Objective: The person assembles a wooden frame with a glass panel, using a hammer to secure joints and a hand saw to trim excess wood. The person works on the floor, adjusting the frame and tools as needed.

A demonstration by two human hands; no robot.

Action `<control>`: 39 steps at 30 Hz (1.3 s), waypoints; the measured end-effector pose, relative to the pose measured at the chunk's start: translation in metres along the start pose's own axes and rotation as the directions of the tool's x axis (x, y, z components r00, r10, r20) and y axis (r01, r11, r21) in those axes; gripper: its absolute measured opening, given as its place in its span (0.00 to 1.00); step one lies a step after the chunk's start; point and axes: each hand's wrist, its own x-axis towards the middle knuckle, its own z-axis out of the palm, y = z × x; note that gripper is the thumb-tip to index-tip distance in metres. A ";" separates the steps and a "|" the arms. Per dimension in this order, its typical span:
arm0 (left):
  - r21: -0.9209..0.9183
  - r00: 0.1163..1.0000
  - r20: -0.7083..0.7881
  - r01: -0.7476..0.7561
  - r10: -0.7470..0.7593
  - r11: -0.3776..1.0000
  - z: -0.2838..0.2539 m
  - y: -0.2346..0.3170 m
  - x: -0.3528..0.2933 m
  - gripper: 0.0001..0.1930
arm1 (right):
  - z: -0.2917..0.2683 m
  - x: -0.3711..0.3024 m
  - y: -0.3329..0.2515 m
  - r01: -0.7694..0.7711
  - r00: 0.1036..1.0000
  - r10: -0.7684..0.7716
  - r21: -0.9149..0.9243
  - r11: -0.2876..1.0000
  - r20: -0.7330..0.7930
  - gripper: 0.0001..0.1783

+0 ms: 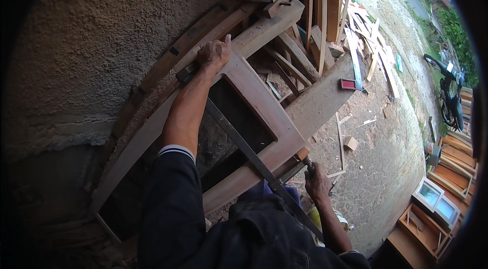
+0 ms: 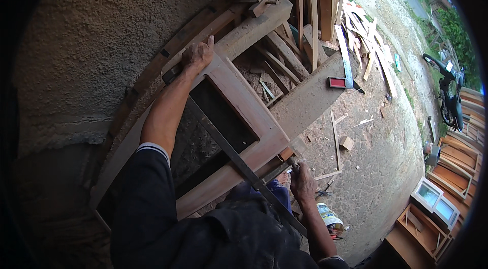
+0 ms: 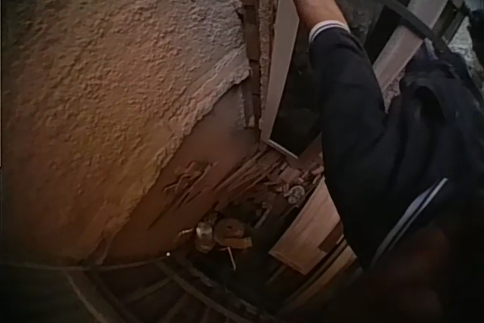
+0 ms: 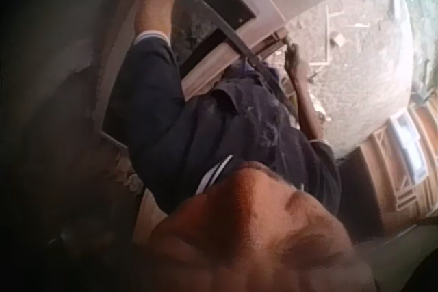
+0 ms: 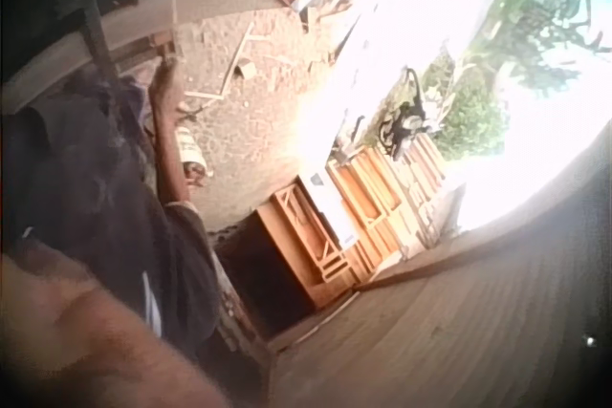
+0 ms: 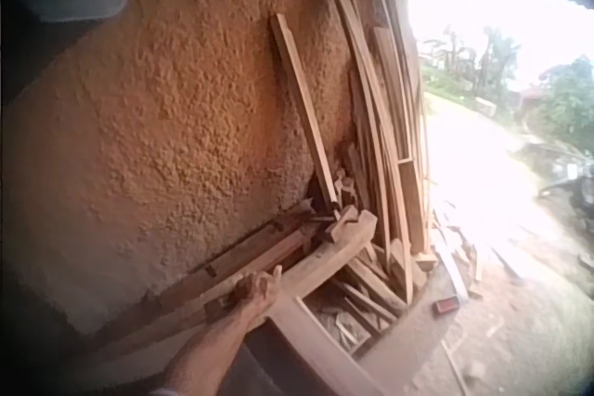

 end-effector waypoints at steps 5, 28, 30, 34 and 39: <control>-0.002 1.000 -0.022 -0.007 0.007 1.000 -0.029 0.010 -0.029 0.46 | 0.011 0.013 0.017 -0.054 0.987 0.080 -0.182 0.982 0.142 0.06; 0.045 1.000 0.006 0.015 -0.015 0.999 -0.049 0.024 -0.041 0.46 | -0.022 0.043 0.023 -0.437 0.640 -0.003 0.367 0.821 0.769 0.13; 0.047 0.999 0.022 0.030 -0.031 0.998 -0.051 0.024 -0.045 0.46 | -0.018 0.028 0.013 -0.186 0.876 0.033 0.274 0.943 0.481 0.07; 0.052 0.998 0.038 0.037 -0.039 0.998 -0.046 0.021 -0.039 0.46 | 0.003 0.007 -0.001 -0.098 0.990 0.094 0.033 0.995 0.105 0.16; 0.051 1.000 -0.002 0.016 -0.016 0.999 -0.029 0.013 -0.027 0.43 | 0.013 0.019 0.016 -0.153 0.957 0.160 -0.047 0.987 0.244 0.09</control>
